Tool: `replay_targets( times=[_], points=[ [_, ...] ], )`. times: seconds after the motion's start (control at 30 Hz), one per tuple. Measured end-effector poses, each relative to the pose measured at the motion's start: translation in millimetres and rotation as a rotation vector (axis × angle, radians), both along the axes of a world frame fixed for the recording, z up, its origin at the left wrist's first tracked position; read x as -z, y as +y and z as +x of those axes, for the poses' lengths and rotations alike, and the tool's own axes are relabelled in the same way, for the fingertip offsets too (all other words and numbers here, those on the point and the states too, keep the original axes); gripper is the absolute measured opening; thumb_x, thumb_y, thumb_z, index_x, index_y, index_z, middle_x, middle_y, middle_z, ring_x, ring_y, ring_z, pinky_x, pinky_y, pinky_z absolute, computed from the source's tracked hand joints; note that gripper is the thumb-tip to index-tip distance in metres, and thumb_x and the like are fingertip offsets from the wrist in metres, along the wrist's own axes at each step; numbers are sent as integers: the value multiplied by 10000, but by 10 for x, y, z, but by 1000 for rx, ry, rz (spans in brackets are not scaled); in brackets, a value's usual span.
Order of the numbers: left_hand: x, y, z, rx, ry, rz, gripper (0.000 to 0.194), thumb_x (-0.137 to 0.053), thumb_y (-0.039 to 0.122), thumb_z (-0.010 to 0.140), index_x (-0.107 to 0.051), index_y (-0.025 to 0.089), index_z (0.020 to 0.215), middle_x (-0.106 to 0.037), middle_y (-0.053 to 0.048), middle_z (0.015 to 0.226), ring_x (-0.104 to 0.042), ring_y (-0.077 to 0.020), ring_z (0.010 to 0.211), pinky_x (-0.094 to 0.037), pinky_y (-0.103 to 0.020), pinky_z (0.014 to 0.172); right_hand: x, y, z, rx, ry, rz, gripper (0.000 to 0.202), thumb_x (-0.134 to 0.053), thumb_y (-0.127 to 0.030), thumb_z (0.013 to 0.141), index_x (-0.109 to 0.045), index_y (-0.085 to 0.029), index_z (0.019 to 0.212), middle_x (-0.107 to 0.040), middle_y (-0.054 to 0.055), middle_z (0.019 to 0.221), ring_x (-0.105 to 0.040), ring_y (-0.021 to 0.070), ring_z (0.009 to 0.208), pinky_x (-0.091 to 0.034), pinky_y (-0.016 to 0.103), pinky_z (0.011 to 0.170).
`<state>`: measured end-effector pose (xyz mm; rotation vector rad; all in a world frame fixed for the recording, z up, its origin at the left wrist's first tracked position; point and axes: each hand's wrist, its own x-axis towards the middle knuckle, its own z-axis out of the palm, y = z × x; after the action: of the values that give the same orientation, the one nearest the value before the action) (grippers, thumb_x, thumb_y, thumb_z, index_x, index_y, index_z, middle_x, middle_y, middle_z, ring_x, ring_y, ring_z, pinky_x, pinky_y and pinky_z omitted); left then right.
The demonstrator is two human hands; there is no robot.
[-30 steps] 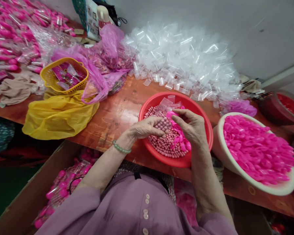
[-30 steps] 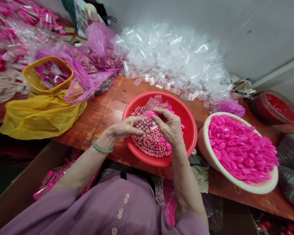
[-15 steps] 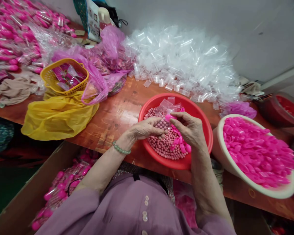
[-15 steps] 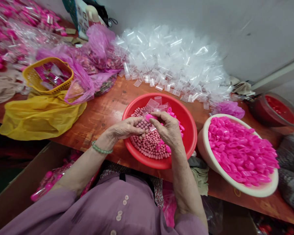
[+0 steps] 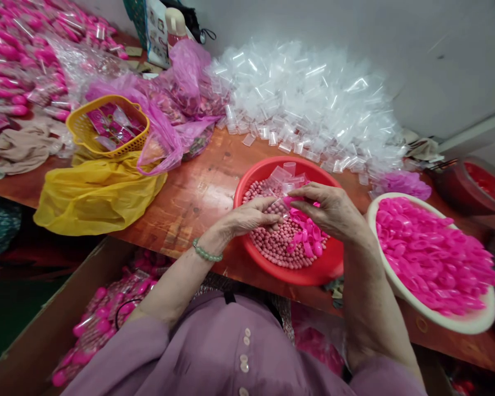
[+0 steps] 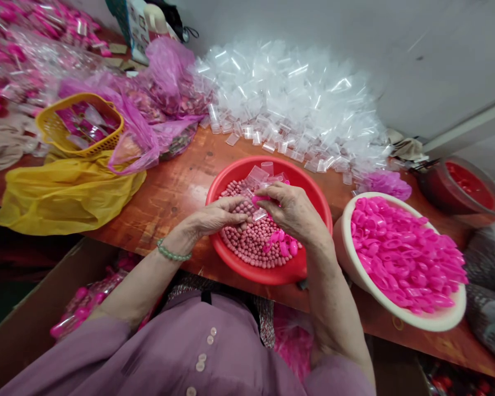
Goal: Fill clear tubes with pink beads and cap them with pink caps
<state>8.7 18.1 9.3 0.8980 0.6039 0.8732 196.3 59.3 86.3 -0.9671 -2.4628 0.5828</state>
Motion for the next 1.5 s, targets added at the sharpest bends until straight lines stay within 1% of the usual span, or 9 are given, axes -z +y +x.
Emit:
replay_targets(
  times=[0.3, 0.47, 0.57, 0.7, 0.83, 1.0, 1.1, 1.3, 1.5],
  points=[
    [-11, -9, 6, -31, 54, 21, 147, -688, 169, 793, -555, 141, 847, -548, 16, 762, -511, -84, 646, -403, -257, 647, -235, 40, -29, -69, -273, 20, 148, -635, -196, 859, -776, -190, 902, -755, 57, 810, -673, 177, 690, -482, 286, 644],
    [-38, -15, -11, -6, 48, 23, 192, -707, 183, 790, -577, 142, 926, -565, 10, 826, -517, -82, 678, -424, -253, 656, -305, 54, 51, -3, -293, -19, 142, -657, -205, 843, -781, -203, 914, -763, 49, 827, -685, 185, 716, -499, 295, 669],
    [-49, -13, -14, -18, 14, 33, 237, -762, 211, 756, -583, 142, 894, -574, 9, 824, -530, -82, 693, -441, -256, 682, -195, 33, 97, 133, -66, -87, 151, -695, -280, 842, -773, -204, 947, -763, 51, 849, -686, 190, 734, -527, 312, 692],
    [-49, -4, -6, -30, -71, 35, 279, -817, 230, 705, -624, 126, 879, -601, -4, 821, -566, -90, 723, -459, -256, 719, 116, -62, 38, 313, 435, -270, 239, -773, -385, 792, -746, -216, 960, -769, 36, 882, -701, 179, 749, -577, 314, 687],
    [-32, 2, 1, -76, -126, 16, 352, -856, 252, 659, -665, 124, 925, -644, -21, 862, -618, -108, 745, -472, -272, 747, 333, -193, -116, 386, 635, -357, 288, -814, -414, 755, -721, -214, 941, -766, 33, 884, -715, 178, 785, -611, 350, 759],
    [-17, 10, 4, -82, -112, 45, 387, -856, 278, 674, -688, 142, 995, -675, -37, 926, -638, -120, 774, -475, -276, 756, 356, -267, -228, 414, 684, -338, 251, -819, -374, 755, -719, -217, 924, -763, 32, 889, -718, 178, 806, -610, 370, 815],
    [-18, 9, 4, -67, -109, 76, 376, -846, 297, 695, -685, 144, 999, -667, -27, 880, -618, -111, 749, -468, -270, 741, 375, -271, -256, 421, 676, -293, 226, -817, -354, 755, -727, -213, 907, -758, 29, 873, -710, 176, 800, -601, 363, 812],
    [-20, -16, 7, -34, -133, 38, 327, -835, 321, 710, -616, 138, 870, -590, 19, 745, -550, -80, 669, -446, -243, 670, 436, -272, -316, 459, 727, -184, 188, -806, -337, 769, -731, -217, 892, -748, 17, 869, -704, 165, 814, -588, 343, 814],
    [17, -18, -3, -28, -185, 37, 354, -833, 356, 716, -578, 141, 833, -547, 31, 723, -519, -68, 643, -437, -225, 629, 477, -229, -334, 396, 643, -157, 186, -773, -366, 796, -711, -214, 885, -737, 15, 831, -692, 164, 759, -591, 330, 742]
  ],
)
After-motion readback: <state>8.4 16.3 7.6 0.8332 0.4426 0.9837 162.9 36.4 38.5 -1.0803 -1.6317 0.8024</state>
